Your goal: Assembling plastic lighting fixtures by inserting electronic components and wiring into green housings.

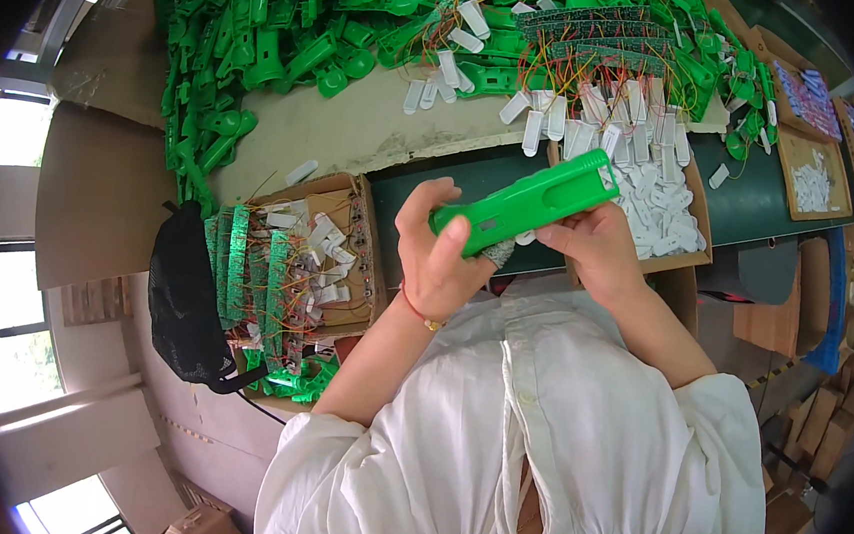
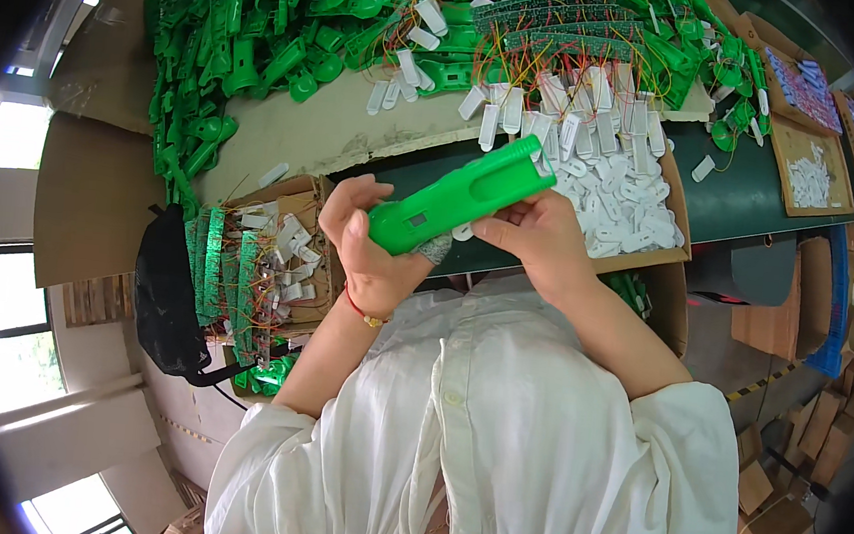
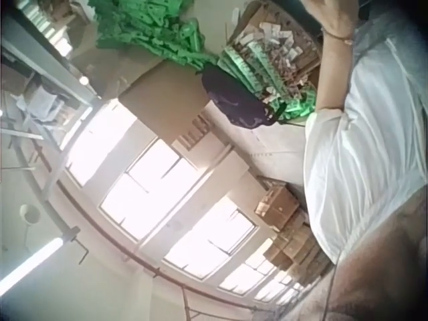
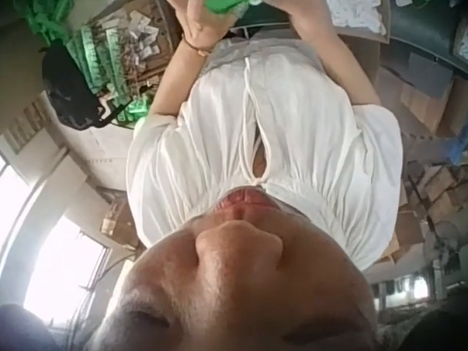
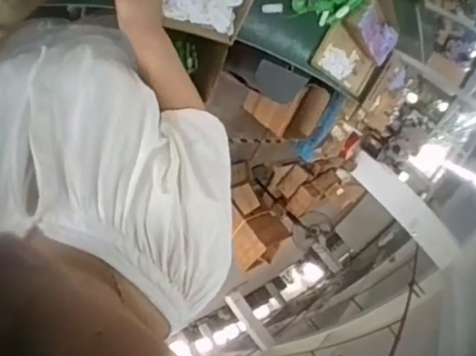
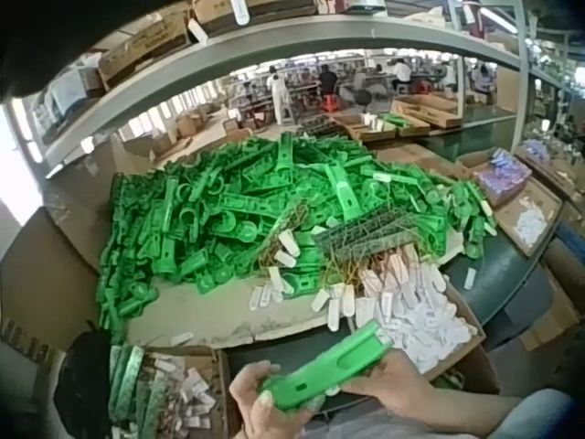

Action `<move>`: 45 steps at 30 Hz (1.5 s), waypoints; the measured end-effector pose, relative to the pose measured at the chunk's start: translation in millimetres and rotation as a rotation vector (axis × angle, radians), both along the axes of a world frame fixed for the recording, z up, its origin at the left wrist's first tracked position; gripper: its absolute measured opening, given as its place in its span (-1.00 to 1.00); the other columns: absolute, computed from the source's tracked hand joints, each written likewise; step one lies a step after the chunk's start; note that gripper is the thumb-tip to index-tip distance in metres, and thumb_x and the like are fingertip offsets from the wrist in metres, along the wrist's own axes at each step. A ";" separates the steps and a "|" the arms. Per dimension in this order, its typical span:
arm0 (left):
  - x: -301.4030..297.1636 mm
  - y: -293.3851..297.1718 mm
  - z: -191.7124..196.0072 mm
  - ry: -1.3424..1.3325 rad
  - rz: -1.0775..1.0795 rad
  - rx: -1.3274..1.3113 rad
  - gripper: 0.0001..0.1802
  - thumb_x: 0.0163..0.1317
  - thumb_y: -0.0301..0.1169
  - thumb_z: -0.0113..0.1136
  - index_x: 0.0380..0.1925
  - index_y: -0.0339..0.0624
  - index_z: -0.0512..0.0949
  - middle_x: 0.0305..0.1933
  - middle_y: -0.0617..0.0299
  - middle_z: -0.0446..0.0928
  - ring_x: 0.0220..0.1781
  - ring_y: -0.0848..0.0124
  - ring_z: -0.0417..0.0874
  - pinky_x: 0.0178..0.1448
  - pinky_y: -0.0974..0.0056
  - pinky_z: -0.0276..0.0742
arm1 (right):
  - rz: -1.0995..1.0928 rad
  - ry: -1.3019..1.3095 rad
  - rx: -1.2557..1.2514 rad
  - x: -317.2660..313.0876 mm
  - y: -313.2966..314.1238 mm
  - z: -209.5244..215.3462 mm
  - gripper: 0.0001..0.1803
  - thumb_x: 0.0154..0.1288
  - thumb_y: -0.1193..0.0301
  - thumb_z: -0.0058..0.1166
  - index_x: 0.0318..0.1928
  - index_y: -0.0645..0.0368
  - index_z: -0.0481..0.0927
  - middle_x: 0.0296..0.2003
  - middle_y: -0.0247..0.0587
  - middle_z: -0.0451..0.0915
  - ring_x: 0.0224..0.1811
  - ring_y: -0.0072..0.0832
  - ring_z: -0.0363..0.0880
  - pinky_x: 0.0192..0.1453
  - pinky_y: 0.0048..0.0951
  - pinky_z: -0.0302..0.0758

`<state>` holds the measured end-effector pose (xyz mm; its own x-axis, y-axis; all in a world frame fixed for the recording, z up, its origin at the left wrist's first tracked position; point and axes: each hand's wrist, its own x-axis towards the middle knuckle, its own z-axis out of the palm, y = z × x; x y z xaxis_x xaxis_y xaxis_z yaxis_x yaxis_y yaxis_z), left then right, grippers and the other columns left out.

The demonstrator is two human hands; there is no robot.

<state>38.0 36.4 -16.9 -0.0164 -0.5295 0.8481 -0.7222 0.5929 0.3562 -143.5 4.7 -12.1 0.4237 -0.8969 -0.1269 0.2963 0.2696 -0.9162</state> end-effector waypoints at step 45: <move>-25.6 -5.3 25.2 0.492 -0.610 1.079 -0.12 0.19 -0.40 0.09 0.31 -0.31 -0.28 0.05 0.09 0.27 0.06 0.33 0.37 0.15 0.28 0.32 | -0.075 0.056 0.050 0.4 -13.5 14.3 -0.86 0.03 0.60 0.20 -0.39 0.34 0.50 -0.50 -0.17 0.58 -0.51 -0.58 0.55 -0.43 -0.60 0.54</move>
